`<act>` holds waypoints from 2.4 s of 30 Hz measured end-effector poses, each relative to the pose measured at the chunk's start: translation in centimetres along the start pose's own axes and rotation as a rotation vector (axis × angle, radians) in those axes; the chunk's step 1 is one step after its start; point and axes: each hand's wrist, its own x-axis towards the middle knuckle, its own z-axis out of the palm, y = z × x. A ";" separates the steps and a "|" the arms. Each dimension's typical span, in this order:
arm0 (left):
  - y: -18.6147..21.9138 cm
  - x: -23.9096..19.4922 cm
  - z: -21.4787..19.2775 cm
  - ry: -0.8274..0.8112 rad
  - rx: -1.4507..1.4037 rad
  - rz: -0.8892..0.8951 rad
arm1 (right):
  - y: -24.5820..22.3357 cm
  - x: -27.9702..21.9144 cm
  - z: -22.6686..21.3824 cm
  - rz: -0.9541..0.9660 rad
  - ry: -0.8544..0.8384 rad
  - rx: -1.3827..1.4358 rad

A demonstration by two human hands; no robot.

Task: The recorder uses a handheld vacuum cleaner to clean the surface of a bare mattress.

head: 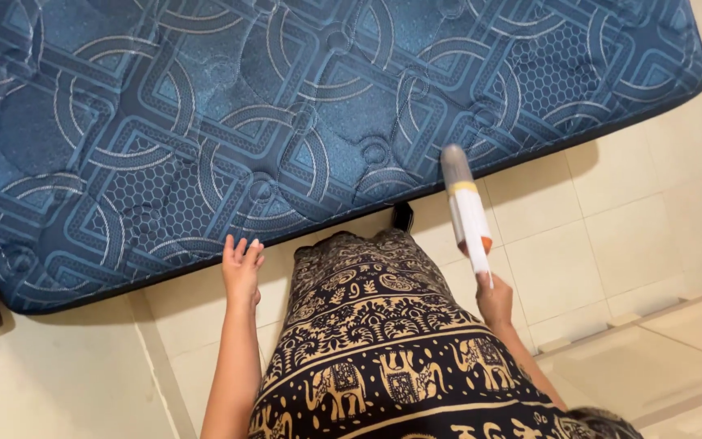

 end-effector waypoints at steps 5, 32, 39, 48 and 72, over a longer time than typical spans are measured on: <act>0.7 1.5 1.6 -0.041 0.036 0.007 | -5.8 10.7 2.3 -0.137 0.057 -0.111; 2.4 4.3 11.4 -0.116 0.065 0.028 | -2.6 14.5 -5.7 0.025 0.028 -0.008; 0.6 3.7 15.0 -0.037 0.085 -0.022 | 7.6 8.7 -11.2 0.096 -0.008 -0.018; 1.8 2.1 23.6 0.002 0.076 -0.011 | -0.6 28.6 -12.5 0.014 -0.154 0.127; -2.2 -2.1 28.7 0.245 -0.102 -0.026 | -0.4 37.0 -10.1 -0.062 -0.421 0.193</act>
